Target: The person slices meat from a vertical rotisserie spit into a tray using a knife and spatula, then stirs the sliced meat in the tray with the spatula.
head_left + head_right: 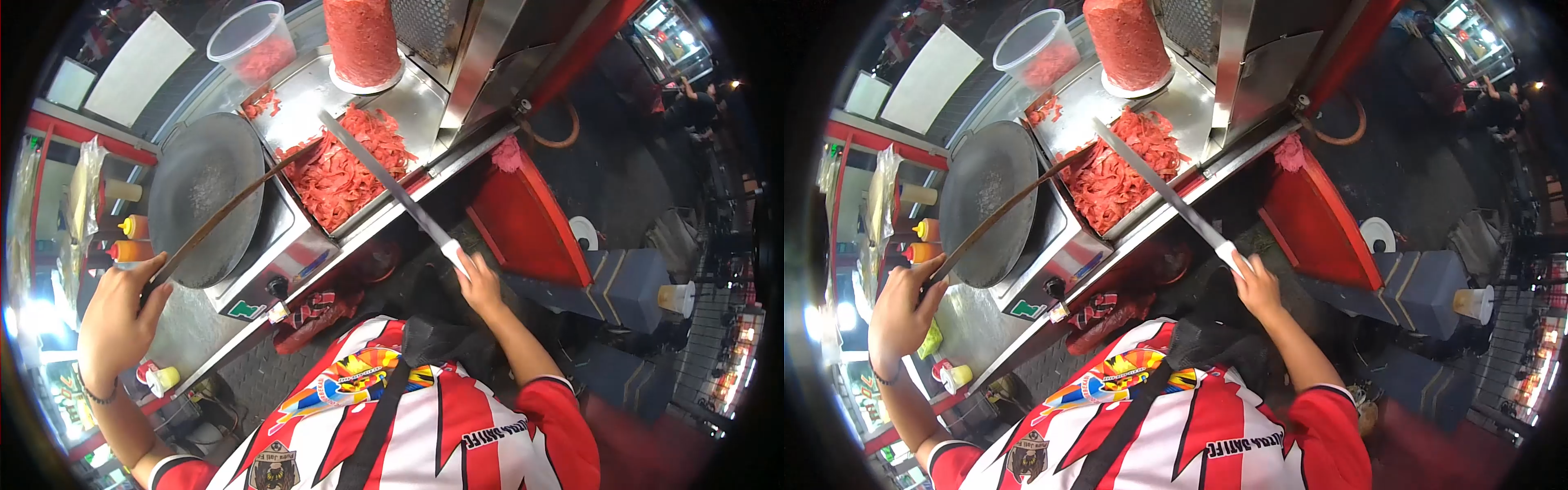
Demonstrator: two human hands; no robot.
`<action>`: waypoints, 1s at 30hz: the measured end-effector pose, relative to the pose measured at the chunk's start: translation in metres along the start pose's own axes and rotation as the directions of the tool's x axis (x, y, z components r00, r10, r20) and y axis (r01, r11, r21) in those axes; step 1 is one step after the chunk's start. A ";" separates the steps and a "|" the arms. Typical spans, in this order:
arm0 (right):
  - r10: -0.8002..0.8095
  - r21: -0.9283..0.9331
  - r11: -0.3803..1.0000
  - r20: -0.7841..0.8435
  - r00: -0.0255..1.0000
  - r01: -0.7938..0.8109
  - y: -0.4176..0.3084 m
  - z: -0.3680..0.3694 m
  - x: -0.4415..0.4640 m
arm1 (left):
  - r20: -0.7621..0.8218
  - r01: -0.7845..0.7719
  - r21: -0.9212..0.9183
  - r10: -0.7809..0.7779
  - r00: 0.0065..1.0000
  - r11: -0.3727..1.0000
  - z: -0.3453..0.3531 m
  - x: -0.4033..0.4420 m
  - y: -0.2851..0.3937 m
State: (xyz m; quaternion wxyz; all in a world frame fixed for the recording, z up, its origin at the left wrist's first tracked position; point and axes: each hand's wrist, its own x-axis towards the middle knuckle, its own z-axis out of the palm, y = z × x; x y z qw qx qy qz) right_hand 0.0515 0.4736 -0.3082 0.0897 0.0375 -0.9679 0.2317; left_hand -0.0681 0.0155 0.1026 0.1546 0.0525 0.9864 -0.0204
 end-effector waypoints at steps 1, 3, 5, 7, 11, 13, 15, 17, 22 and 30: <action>0.035 -0.004 0.999 0.039 0.999 -0.035 0.007 -0.005 -0.025 | 0.020 0.038 0.005 -0.038 0.999 0.999 -0.001 -0.001 -0.001; 0.110 -0.006 0.994 0.118 0.987 -0.110 0.013 -0.010 -0.061 | -0.003 0.014 -0.009 -0.014 1.000 1.000 0.007 -0.001 -0.011; 0.051 0.046 0.998 -0.007 0.999 -0.051 -0.011 -0.006 -0.019 | -0.010 0.003 -0.006 -0.003 1.000 1.000 0.008 0.003 -0.017; -0.007 0.029 1.000 -0.030 1.000 0.008 -0.049 -0.020 0.050 | -0.013 0.018 0.002 -0.018 1.000 1.000 0.004 0.006 -0.017; 0.034 0.003 0.999 0.012 0.999 -0.035 -0.033 -0.030 0.025 | -0.089 -0.025 -0.005 0.024 0.996 1.000 -0.007 0.014 -0.024; 0.140 -0.069 0.988 0.069 0.988 -0.135 0.005 -0.042 -0.062 | -0.187 -0.109 0.002 0.108 0.976 0.994 -0.003 0.011 -0.053; 0.222 -0.137 0.968 0.099 0.970 -0.208 0.023 -0.078 -0.139 | -0.206 -0.061 -0.013 0.057 0.977 0.998 -0.011 0.004 -0.060; 0.319 -0.111 0.946 0.140 0.937 -0.305 0.019 -0.125 -0.175 | -0.236 -0.047 -0.061 0.031 0.971 0.997 -0.017 -0.002 -0.071; 0.418 0.340 0.822 0.182 0.890 -0.456 -0.010 -0.200 -0.147 | -0.252 -0.114 -0.048 0.099 0.963 0.992 -0.024 0.014 -0.045; 0.304 0.577 0.207 0.730 0.613 -0.790 0.009 -0.204 -0.119 | -0.150 -0.284 0.123 0.301 0.942 0.951 -0.017 0.041 -0.002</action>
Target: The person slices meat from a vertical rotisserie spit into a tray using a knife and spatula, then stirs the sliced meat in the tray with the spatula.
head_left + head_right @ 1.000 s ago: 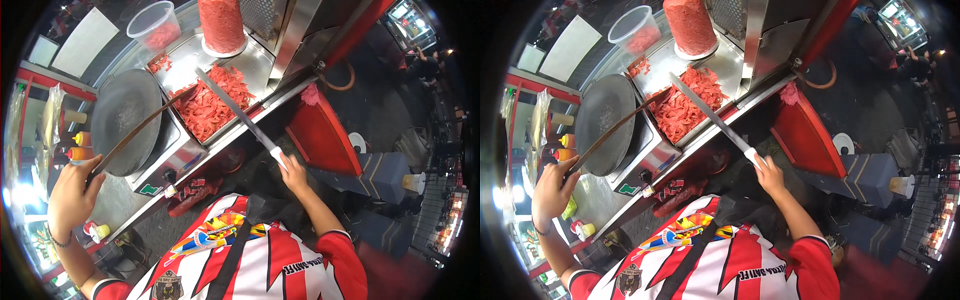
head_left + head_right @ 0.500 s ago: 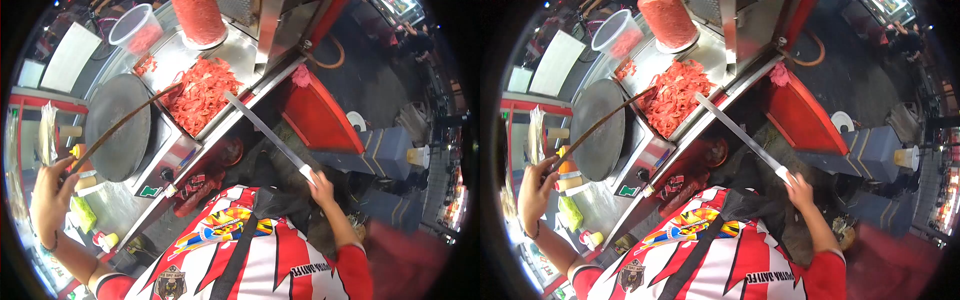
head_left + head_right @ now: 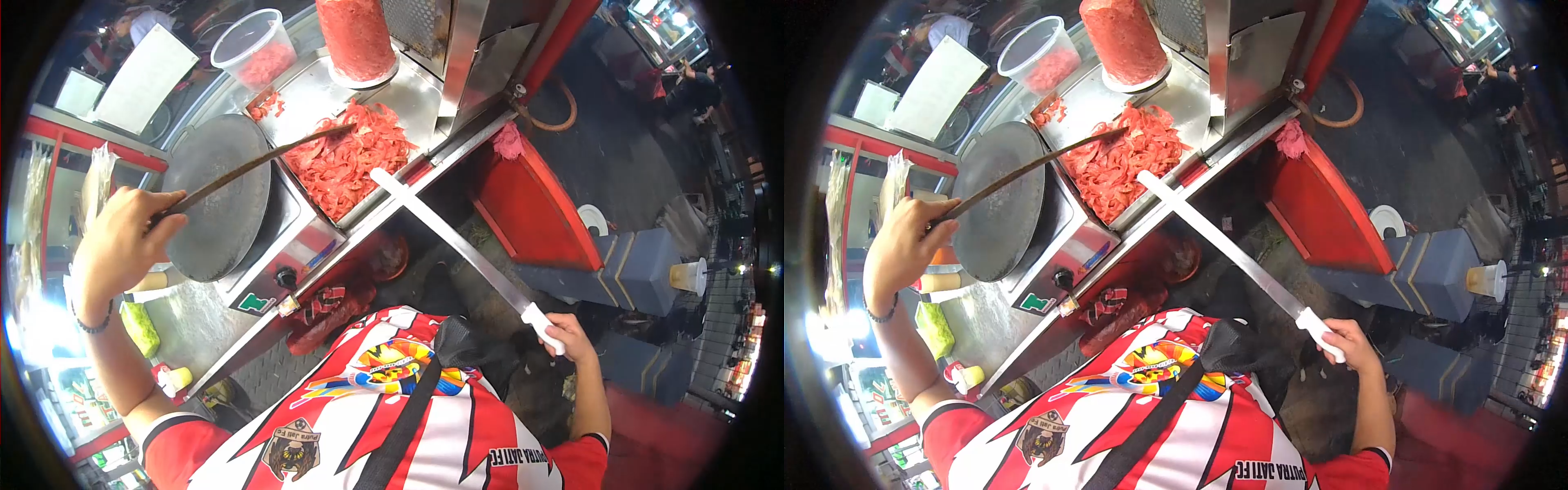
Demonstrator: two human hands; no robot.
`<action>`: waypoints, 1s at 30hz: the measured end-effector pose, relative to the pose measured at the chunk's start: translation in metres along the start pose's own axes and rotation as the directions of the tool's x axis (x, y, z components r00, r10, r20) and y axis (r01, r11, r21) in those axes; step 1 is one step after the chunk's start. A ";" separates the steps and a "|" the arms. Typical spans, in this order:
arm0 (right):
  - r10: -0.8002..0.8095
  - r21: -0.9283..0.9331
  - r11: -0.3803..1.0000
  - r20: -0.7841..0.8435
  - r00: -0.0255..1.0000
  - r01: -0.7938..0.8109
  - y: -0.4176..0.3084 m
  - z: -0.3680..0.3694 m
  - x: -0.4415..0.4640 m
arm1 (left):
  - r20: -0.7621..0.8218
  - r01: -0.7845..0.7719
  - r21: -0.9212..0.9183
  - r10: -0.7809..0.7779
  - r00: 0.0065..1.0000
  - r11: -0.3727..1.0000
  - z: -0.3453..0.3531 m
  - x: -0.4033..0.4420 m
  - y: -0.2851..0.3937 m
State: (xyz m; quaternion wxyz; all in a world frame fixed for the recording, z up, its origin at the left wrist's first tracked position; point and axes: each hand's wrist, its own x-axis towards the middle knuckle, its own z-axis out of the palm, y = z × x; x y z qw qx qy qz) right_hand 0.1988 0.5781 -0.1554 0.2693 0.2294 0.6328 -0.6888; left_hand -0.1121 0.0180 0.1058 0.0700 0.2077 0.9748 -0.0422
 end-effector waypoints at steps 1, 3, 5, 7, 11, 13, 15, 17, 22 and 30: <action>-0.036 0.019 0.999 0.018 0.999 0.036 0.009 -0.001 0.011 | -0.030 -0.008 -0.080 0.005 1.000 0.997 -0.003 -0.001 -0.006; -0.026 0.005 1.000 -0.012 1.000 0.026 0.026 -0.002 0.034 | 0.022 0.246 -0.181 -0.246 0.969 0.952 -0.024 -0.022 -0.010; -0.048 -0.046 0.998 -0.025 0.999 0.047 0.042 -0.004 0.068 | -0.001 0.267 -0.247 -0.275 0.961 0.932 -0.027 -0.061 -0.053; -0.131 -0.064 0.990 -0.029 0.991 0.129 0.039 0.014 0.116 | -0.026 0.270 -0.375 -0.302 0.953 0.887 -0.026 -0.096 -0.078; -0.381 -0.061 0.920 0.089 0.920 0.387 -0.025 0.079 0.233 | -0.019 0.373 -0.459 -0.429 0.903 0.806 -0.037 -0.133 -0.075; -0.462 -0.031 0.881 0.155 0.873 0.472 -0.072 0.106 0.267 | -0.011 0.427 -0.402 -0.471 0.882 0.810 -0.042 -0.148 -0.077; -0.451 -0.031 0.887 0.151 0.880 0.460 -0.078 0.109 0.280 | 0.018 0.442 -0.401 -0.476 0.880 0.803 -0.046 -0.155 -0.069; -0.413 -0.028 0.907 0.148 0.899 0.421 -0.063 0.090 0.270 | -0.008 0.393 -0.428 -0.438 0.899 0.814 -0.037 -0.168 -0.081; -0.139 0.079 0.987 0.011 0.990 0.137 0.058 -0.004 0.145 | -0.043 0.353 -0.536 -0.442 0.896 0.767 -0.009 -0.169 -0.080; 0.030 -0.109 0.993 -0.051 0.998 -0.036 0.035 -0.044 0.035 | -0.209 -0.023 -0.091 0.004 0.978 0.996 -0.025 -0.091 -0.045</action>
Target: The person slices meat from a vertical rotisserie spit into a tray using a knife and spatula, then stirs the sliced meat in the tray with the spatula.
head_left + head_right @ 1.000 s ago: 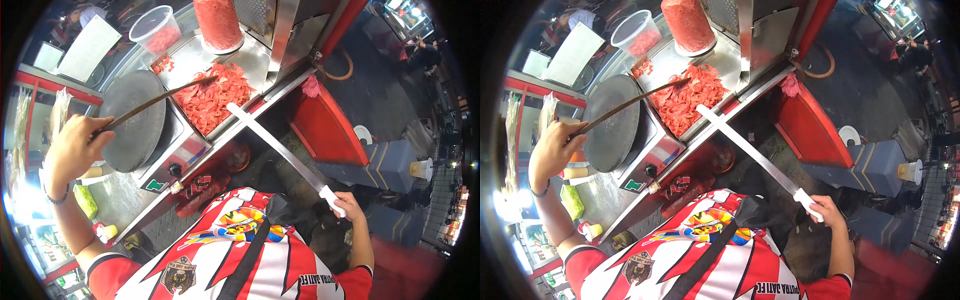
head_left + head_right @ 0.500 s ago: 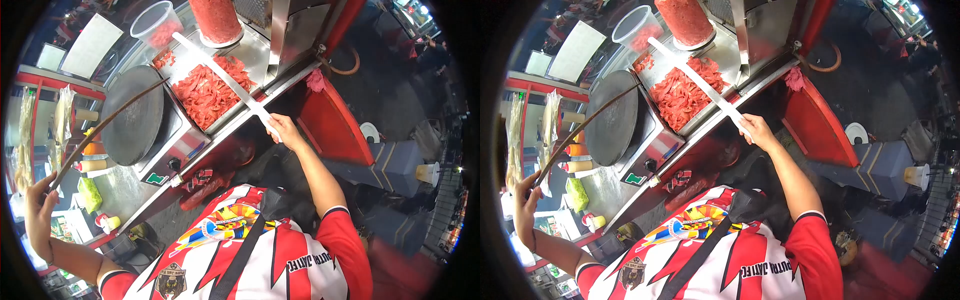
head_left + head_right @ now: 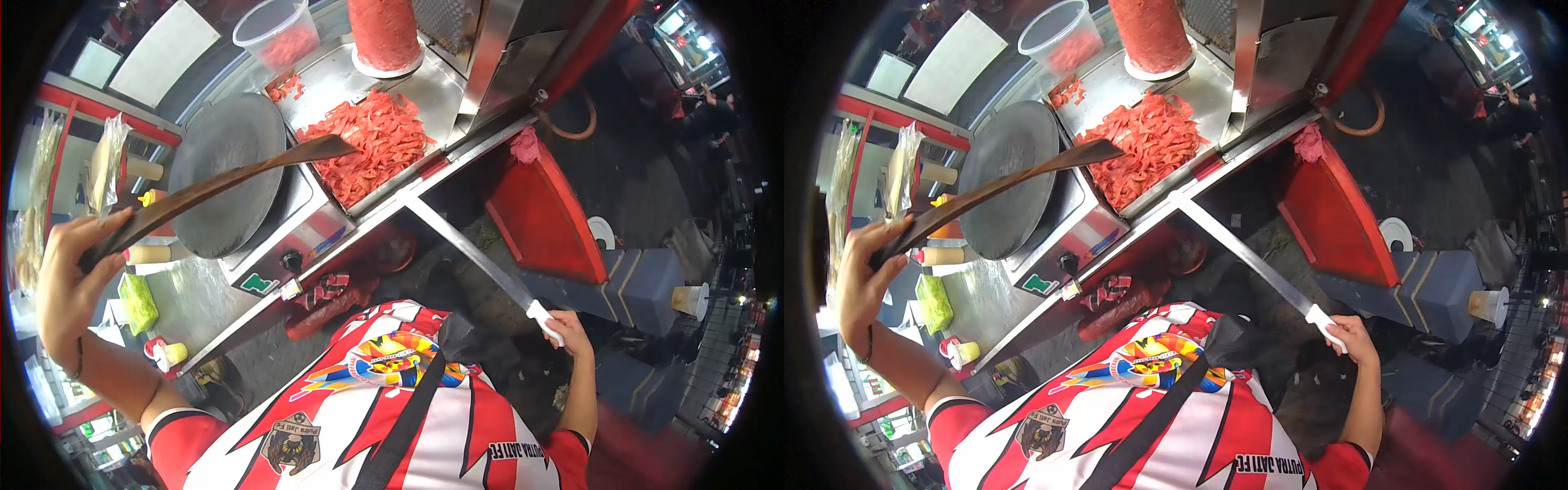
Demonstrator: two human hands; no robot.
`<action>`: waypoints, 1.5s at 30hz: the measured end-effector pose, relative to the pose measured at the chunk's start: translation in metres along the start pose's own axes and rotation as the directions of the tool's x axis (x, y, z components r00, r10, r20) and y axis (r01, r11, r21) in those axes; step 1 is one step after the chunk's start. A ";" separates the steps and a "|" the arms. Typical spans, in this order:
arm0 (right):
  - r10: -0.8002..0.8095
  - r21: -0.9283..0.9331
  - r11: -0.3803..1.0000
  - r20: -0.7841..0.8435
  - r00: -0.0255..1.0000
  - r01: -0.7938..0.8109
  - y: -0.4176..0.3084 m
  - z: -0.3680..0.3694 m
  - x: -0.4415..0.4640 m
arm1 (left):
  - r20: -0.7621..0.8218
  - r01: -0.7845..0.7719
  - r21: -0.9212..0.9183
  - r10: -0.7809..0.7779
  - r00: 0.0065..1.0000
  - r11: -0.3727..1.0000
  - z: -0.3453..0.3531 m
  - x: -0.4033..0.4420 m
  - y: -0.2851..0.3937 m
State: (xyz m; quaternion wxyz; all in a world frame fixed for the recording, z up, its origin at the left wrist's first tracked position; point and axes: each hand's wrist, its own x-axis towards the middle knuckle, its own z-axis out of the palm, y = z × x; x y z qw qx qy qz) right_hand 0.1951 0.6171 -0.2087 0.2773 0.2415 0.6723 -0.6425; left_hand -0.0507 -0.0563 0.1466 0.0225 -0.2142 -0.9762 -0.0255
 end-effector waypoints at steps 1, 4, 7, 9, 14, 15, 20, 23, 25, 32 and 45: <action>-0.005 -0.045 0.999 0.017 1.000 0.006 -0.005 0.003 0.002 | 0.046 -0.025 -0.008 0.025 0.999 1.000 0.001 0.018 0.011; -0.007 -0.085 0.996 0.040 0.999 0.011 -0.018 0.019 0.006 | 0.257 -0.028 -0.071 0.046 0.965 0.997 0.015 0.084 0.058; 0.007 -0.088 0.996 0.051 0.999 -0.003 -0.013 0.025 0.006 | 0.170 -0.231 -0.007 0.229 0.959 0.973 0.059 0.120 0.088; 0.010 -0.056 0.998 0.034 0.999 -0.008 -0.011 0.029 0.001 | 0.167 -0.255 -0.019 0.254 0.953 0.967 0.092 0.134 0.090; 0.004 -0.053 0.999 0.032 0.999 -0.002 -0.008 0.034 -0.003 | 0.326 -0.121 -0.044 0.128 0.937 0.992 0.080 0.130 0.080; 0.004 -0.044 0.999 0.042 0.999 -0.002 -0.005 0.036 -0.001 | 0.360 -0.057 -0.010 0.057 0.931 0.998 0.062 0.123 0.086; -0.040 0.095 0.995 0.155 0.987 0.026 -0.025 0.079 0.041 | 0.298 -0.077 0.008 0.071 0.952 0.997 0.033 0.116 0.052; -0.113 0.212 0.975 0.237 0.965 0.062 -0.058 0.124 0.102 | 0.245 -0.117 0.011 0.110 0.963 0.993 0.028 0.128 0.070; -0.181 0.362 0.930 0.312 0.933 0.060 -0.071 0.155 0.144 | 0.132 -0.314 0.007 0.310 0.941 0.949 0.051 0.140 0.078; -0.250 0.306 0.941 0.331 0.910 0.147 -0.126 0.231 0.221 | 0.313 -0.220 0.054 0.193 0.930 0.974 0.034 0.122 0.079; -0.867 -0.861 -0.137 0.343 0.360 0.491 -0.201 0.129 0.250 | -0.062 0.474 -0.359 -0.527 0.847 0.804 0.152 0.050 0.116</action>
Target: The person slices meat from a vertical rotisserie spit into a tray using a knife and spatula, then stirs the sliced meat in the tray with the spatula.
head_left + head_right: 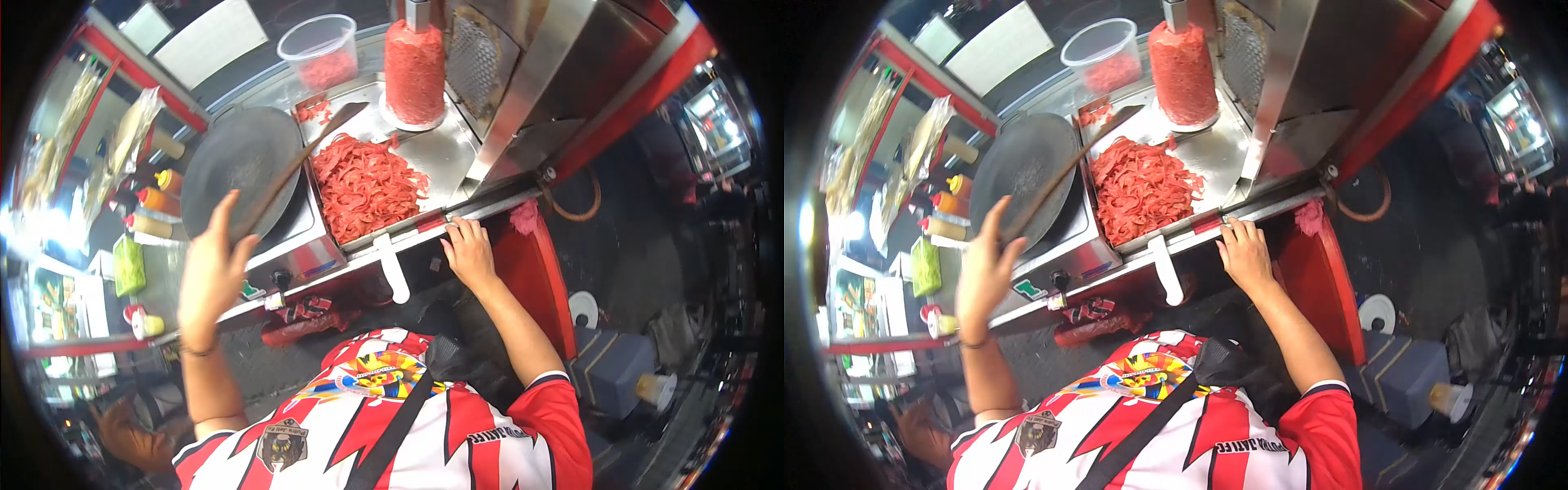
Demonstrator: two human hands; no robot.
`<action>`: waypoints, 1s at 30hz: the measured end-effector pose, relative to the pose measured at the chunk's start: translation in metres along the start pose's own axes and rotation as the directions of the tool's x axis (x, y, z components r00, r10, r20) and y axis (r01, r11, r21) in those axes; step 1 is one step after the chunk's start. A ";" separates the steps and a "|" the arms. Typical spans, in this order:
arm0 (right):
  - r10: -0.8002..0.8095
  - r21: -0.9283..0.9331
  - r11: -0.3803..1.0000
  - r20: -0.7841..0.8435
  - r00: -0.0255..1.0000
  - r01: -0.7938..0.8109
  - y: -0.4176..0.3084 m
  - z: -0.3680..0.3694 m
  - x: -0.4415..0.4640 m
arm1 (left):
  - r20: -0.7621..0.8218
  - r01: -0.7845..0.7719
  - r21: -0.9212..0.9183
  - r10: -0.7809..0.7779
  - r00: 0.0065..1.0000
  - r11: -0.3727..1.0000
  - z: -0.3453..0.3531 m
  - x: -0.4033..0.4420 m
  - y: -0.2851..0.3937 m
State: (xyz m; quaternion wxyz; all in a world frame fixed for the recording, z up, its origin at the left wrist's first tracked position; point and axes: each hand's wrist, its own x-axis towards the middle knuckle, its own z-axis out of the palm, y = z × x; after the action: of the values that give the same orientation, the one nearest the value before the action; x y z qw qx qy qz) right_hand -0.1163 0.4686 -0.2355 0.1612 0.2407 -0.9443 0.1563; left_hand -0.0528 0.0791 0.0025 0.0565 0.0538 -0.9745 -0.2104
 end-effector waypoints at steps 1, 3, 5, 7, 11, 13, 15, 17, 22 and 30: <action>-0.061 -0.001 0.998 0.021 0.998 0.061 0.013 0.006 0.002 | -0.050 -0.001 -0.056 -0.002 0.999 0.998 0.031 -0.003 0.006; -0.147 0.002 0.989 0.053 0.988 0.147 0.030 0.009 0.010 | -0.072 0.055 -0.192 -0.070 0.995 0.980 0.084 -0.012 0.024; -0.212 0.022 0.977 0.081 0.974 0.210 0.039 0.009 0.017 | -0.009 0.105 -0.198 -0.109 0.994 0.974 0.125 -0.026 0.046; -0.240 0.030 0.971 0.140 0.961 0.238 0.045 0.010 0.026 | -0.047 0.031 -0.214 -0.042 0.998 0.976 0.155 -0.036 0.065; -0.326 0.083 0.945 0.172 0.930 0.316 0.056 0.009 0.035 | 0.082 0.233 -0.288 -0.218 0.973 0.929 0.172 -0.045 0.093; -0.407 0.109 0.912 0.123 0.905 0.395 0.063 0.011 0.038 | 0.040 0.236 -0.261 -0.233 0.972 0.936 0.176 -0.052 0.097; -0.466 0.157 0.881 0.130 0.875 0.446 0.068 0.015 0.040 | -0.017 0.273 -0.273 -0.289 0.957 0.922 0.183 -0.064 0.096; -0.499 0.203 0.858 0.114 0.859 0.471 0.072 0.019 0.042 | -0.063 0.310 -0.273 -0.339 0.939 0.911 0.178 -0.071 0.099; -0.479 0.379 0.824 0.067 0.875 0.422 0.064 -0.010 0.050 | 0.038 0.435 -0.403 -0.460 0.887 0.805 0.174 -0.082 0.079; -0.398 0.599 0.755 0.097 0.912 0.266 0.021 -0.084 0.064 | 0.025 0.360 -0.323 -0.372 0.928 0.875 0.150 -0.083 0.060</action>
State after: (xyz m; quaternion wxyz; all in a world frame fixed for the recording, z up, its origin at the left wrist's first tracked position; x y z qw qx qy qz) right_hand -0.1609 0.4915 -0.1401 0.0016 0.4583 -0.8061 0.3745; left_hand 0.0044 0.2048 -0.1156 0.0423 0.2310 -0.8979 -0.3724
